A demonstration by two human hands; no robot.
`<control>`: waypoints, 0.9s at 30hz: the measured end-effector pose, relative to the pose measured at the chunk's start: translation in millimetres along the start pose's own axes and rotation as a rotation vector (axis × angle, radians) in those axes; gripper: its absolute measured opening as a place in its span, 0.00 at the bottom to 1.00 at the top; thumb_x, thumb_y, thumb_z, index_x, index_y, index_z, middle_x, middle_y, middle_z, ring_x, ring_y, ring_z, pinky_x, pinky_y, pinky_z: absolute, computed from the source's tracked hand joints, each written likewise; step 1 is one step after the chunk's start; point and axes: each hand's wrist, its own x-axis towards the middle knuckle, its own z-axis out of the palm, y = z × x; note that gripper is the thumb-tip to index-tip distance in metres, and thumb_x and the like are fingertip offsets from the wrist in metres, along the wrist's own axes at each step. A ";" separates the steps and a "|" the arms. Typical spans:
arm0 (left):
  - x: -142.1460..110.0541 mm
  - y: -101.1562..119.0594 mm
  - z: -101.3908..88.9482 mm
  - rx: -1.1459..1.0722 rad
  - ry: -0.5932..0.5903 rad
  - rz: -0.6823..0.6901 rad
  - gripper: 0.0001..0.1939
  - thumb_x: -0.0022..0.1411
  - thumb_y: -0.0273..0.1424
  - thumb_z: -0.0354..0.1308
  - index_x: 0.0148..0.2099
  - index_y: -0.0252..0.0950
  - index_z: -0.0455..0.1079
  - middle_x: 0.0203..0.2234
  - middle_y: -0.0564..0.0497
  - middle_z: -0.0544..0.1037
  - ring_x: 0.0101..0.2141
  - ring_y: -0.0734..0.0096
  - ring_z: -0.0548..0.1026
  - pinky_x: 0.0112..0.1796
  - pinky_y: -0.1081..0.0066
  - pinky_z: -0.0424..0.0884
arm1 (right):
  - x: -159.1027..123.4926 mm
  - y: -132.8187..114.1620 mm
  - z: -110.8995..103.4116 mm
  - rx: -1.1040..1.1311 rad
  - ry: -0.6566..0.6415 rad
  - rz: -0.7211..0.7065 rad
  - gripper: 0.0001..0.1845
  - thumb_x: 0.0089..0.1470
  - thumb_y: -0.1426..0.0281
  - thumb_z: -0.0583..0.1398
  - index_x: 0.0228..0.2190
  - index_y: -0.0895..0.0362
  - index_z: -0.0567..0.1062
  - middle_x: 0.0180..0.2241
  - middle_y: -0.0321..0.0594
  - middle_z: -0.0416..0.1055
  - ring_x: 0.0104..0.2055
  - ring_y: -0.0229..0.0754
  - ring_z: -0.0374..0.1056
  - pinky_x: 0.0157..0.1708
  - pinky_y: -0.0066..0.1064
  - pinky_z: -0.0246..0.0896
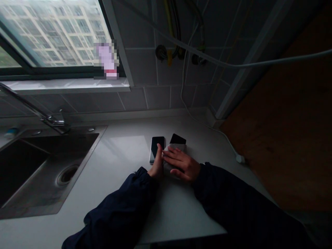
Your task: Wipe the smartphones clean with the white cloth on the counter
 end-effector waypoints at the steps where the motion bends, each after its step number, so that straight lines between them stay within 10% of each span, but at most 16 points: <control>1: -0.4 0.5 0.5 0.000 -0.010 0.002 0.44 0.69 0.60 0.39 0.71 0.31 0.60 0.55 0.34 0.78 0.53 0.49 0.78 0.56 0.56 0.70 | -0.4 3.3 0.2 -0.008 0.028 0.020 0.31 0.71 0.54 0.48 0.68 0.56 0.62 0.70 0.46 0.57 0.75 0.50 0.46 0.70 0.54 0.49; 8: -3.7 0.0 5.9 0.029 -0.148 0.097 0.37 0.72 0.56 0.35 0.74 0.43 0.56 0.58 0.41 0.76 0.53 0.52 0.78 0.54 0.55 0.72 | -2.7 23.7 1.9 -0.134 0.230 0.250 0.31 0.72 0.56 0.47 0.66 0.61 0.65 0.70 0.53 0.56 0.74 0.56 0.46 0.68 0.60 0.50; 15: -4.8 1.7 5.3 0.028 -0.028 0.031 0.41 0.71 0.57 0.38 0.73 0.34 0.57 0.56 0.36 0.77 0.54 0.48 0.77 0.55 0.56 0.71 | -2.9 12.9 6.1 -0.049 0.152 -0.029 0.29 0.72 0.59 0.48 0.67 0.57 0.64 0.69 0.46 0.59 0.74 0.50 0.47 0.70 0.53 0.51; 22: -2.1 -0.8 4.3 0.071 -0.117 0.108 0.37 0.73 0.54 0.37 0.73 0.41 0.57 0.58 0.42 0.77 0.56 0.53 0.76 0.57 0.58 0.69 | -2.3 17.5 3.9 -0.134 0.229 0.217 0.29 0.71 0.60 0.49 0.67 0.57 0.63 0.70 0.49 0.55 0.74 0.54 0.46 0.69 0.58 0.51; 27: -4.9 1.3 3.6 0.045 -0.059 -0.018 0.42 0.70 0.58 0.39 0.72 0.32 0.58 0.56 0.36 0.77 0.57 0.48 0.75 0.57 0.55 0.68 | -2.4 8.9 6.0 -0.074 0.133 -0.005 0.29 0.71 0.58 0.49 0.67 0.55 0.63 0.70 0.46 0.57 0.75 0.52 0.45 0.70 0.56 0.50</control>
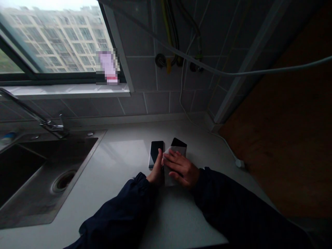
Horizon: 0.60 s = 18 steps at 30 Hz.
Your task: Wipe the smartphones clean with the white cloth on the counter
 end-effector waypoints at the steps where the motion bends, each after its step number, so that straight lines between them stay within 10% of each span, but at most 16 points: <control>1: 0.1 -0.1 -0.5 -0.001 0.001 -0.018 0.43 0.70 0.58 0.39 0.72 0.31 0.58 0.56 0.35 0.77 0.57 0.48 0.75 0.58 0.56 0.68 | 0.0 -0.2 -0.2 0.006 -0.022 -0.027 0.29 0.71 0.58 0.49 0.67 0.55 0.63 0.70 0.45 0.56 0.75 0.52 0.45 0.69 0.55 0.50; 18: 8.4 -5.8 -8.2 0.034 -0.085 0.120 0.39 0.70 0.57 0.44 0.73 0.39 0.57 0.61 0.40 0.74 0.59 0.49 0.73 0.60 0.56 0.66 | -2.0 8.8 5.4 -0.093 0.112 0.175 0.29 0.71 0.59 0.49 0.67 0.56 0.63 0.70 0.48 0.55 0.75 0.53 0.46 0.68 0.57 0.52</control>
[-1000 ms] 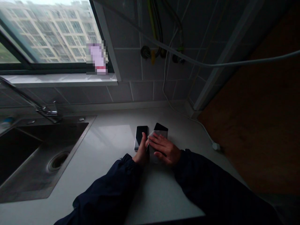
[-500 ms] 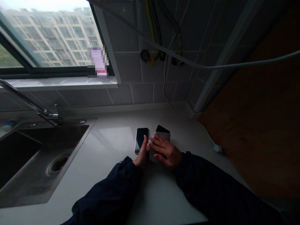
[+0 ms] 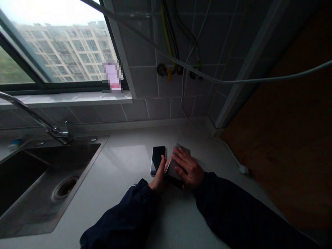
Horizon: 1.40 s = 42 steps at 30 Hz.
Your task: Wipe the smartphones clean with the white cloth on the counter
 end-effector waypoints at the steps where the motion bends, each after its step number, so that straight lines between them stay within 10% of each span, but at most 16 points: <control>1: 1.0 -0.7 -0.7 -0.004 -0.005 0.018 0.39 0.70 0.56 0.46 0.73 0.40 0.57 0.61 0.41 0.74 0.59 0.50 0.73 0.60 0.56 0.65 | -0.2 0.4 0.8 -0.007 0.016 0.019 0.29 0.71 0.59 0.49 0.67 0.56 0.63 0.70 0.48 0.55 0.75 0.54 0.45 0.68 0.58 0.52; 37: -4.7 3.9 5.7 -0.006 0.055 -0.114 0.41 0.72 0.55 0.40 0.73 0.31 0.56 0.60 0.36 0.74 0.63 0.50 0.69 0.64 0.56 0.60 | 1.0 -7.0 -4.1 0.055 -0.148 -0.154 0.30 0.68 0.58 0.53 0.66 0.56 0.66 0.70 0.48 0.57 0.74 0.54 0.47 0.68 0.57 0.53; 42: -1.8 1.5 0.4 -0.025 0.019 -0.024 0.40 0.70 0.54 0.47 0.75 0.38 0.51 0.63 0.41 0.72 0.63 0.52 0.69 0.63 0.57 0.61 | 1.6 -6.1 -4.2 0.014 -0.035 0.009 0.28 0.70 0.60 0.51 0.66 0.57 0.66 0.69 0.50 0.58 0.73 0.56 0.49 0.67 0.59 0.55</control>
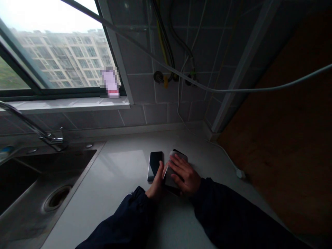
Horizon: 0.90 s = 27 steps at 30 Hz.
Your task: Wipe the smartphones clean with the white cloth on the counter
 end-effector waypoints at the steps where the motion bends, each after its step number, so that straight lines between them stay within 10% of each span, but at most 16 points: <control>1: 0.2 -0.3 -0.6 0.000 0.002 -0.018 0.41 0.70 0.55 0.48 0.75 0.37 0.51 0.63 0.40 0.72 0.63 0.51 0.69 0.63 0.57 0.61 | -0.2 -0.3 -0.2 0.007 -0.010 -0.018 0.28 0.70 0.60 0.51 0.66 0.57 0.66 0.69 0.50 0.58 0.73 0.56 0.49 0.67 0.59 0.55; 27: -1.8 0.5 8.8 0.010 0.007 -0.007 0.38 0.72 0.53 0.43 0.73 0.33 0.56 0.60 0.37 0.74 0.62 0.50 0.70 0.65 0.54 0.59 | -2.4 0.1 2.0 0.061 -0.031 -0.055 0.28 0.71 0.58 0.49 0.66 0.55 0.66 0.69 0.47 0.58 0.74 0.53 0.48 0.68 0.58 0.54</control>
